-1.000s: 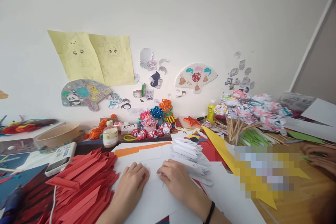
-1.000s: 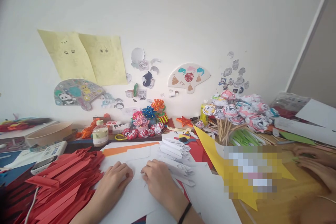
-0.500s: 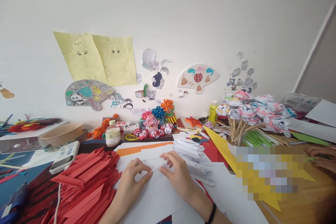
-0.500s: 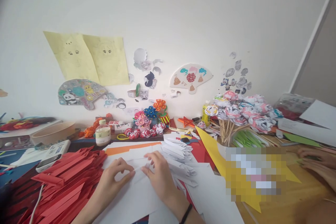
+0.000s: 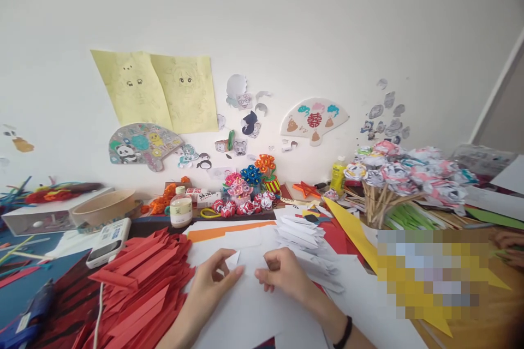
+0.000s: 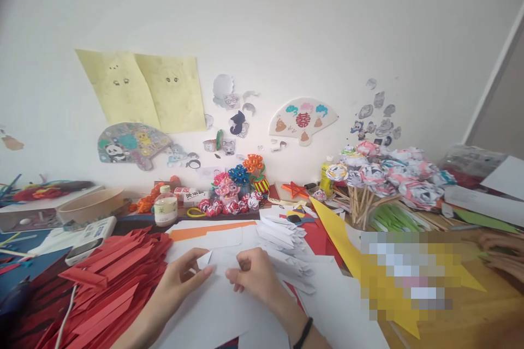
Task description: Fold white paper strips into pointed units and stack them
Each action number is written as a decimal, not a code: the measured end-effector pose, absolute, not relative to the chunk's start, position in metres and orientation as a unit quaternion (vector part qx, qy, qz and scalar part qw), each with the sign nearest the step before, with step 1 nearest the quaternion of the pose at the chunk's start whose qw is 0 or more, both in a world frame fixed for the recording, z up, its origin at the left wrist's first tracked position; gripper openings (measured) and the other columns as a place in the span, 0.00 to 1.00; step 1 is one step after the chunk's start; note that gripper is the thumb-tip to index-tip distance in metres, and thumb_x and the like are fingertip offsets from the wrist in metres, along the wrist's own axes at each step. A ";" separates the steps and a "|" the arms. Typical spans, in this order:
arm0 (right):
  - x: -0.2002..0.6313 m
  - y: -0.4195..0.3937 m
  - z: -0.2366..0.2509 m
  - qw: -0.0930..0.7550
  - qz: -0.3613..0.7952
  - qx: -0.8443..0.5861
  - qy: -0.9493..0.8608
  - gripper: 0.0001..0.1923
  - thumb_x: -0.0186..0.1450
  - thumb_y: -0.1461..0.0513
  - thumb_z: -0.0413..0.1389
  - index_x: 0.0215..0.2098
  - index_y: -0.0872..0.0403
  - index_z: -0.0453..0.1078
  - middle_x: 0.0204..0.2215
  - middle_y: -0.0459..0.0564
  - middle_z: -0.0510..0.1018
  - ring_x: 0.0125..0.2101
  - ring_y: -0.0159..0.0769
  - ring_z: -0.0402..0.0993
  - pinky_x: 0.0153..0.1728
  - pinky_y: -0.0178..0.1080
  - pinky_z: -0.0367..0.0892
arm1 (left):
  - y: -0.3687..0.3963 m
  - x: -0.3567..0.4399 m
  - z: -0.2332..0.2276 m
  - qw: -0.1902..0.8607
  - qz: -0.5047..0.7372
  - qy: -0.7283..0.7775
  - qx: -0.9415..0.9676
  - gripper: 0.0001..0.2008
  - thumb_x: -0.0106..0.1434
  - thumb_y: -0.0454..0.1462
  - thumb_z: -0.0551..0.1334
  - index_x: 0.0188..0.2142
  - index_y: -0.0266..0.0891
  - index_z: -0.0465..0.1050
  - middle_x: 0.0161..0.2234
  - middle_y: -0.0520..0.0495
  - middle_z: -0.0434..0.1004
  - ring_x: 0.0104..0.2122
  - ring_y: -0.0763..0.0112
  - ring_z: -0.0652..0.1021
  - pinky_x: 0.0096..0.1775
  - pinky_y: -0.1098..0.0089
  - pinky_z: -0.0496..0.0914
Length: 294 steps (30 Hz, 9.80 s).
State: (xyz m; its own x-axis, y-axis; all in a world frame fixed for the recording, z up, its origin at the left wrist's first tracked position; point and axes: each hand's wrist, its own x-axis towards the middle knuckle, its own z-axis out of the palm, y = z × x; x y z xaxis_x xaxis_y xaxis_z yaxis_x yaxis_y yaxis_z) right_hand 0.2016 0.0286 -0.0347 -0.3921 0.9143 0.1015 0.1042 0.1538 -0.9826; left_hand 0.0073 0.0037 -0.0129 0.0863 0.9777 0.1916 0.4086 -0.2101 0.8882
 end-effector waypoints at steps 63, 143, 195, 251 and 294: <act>0.205 0.012 -0.028 0.186 -0.034 -0.304 -0.934 0.08 0.67 0.69 0.50 0.38 0.54 0.70 0.31 0.47 0.74 0.35 0.36 0.65 0.35 0.38 0.58 | -0.007 0.005 -0.031 -0.082 0.220 0.413 0.880 0.10 0.66 0.33 0.56 0.29 0.40 0.72 0.24 0.50 0.69 0.31 0.68 0.66 0.31 0.67 0.55; 0.208 0.011 -0.031 0.153 -0.019 -0.334 -0.930 0.11 0.66 0.70 0.49 0.30 0.54 0.71 0.26 0.46 0.74 0.32 0.35 0.64 0.32 0.38 0.54 | -0.005 -0.005 -0.019 -0.035 0.156 0.484 0.860 0.12 0.67 0.32 0.50 0.31 0.40 0.69 0.31 0.50 0.72 0.33 0.66 0.69 0.34 0.65 0.56; 0.207 0.013 -0.018 0.404 0.299 -0.421 -0.755 0.11 0.54 0.73 0.55 0.23 0.54 0.76 0.23 0.46 0.78 0.26 0.33 0.73 0.30 0.33 0.63 | -0.007 -0.003 -0.001 0.272 0.265 0.521 0.765 0.10 0.60 0.39 0.57 0.28 0.39 0.75 0.27 0.52 0.76 0.29 0.72 0.71 0.32 0.74 0.62; 0.208 0.016 -0.027 0.307 0.233 -0.425 -0.819 0.03 0.58 0.67 0.60 0.27 0.54 0.73 0.27 0.45 0.75 0.30 0.32 0.70 0.31 0.33 0.62 | -0.006 0.005 -0.013 0.116 0.208 0.493 0.837 0.10 0.61 0.33 0.57 0.35 0.47 0.76 0.34 0.51 0.76 0.37 0.65 0.71 0.38 0.66 0.58; 0.208 0.007 -0.020 0.366 0.279 -0.423 -0.780 0.06 0.62 0.68 0.55 0.29 0.53 0.72 0.29 0.45 0.77 0.31 0.33 0.72 0.33 0.33 0.64 | -0.013 -0.001 -0.005 0.050 0.202 0.527 0.824 0.13 0.67 0.37 0.50 0.29 0.39 0.68 0.29 0.49 0.72 0.30 0.68 0.73 0.32 0.71 0.64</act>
State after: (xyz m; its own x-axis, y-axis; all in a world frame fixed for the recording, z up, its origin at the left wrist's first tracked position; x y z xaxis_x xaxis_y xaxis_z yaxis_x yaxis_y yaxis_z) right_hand 0.2077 0.0071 -0.0199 -0.3735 0.8648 0.3356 0.4557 0.4861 -0.7457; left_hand -0.0012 -0.0127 -0.0052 0.3623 0.8889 0.2802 0.8481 -0.4391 0.2964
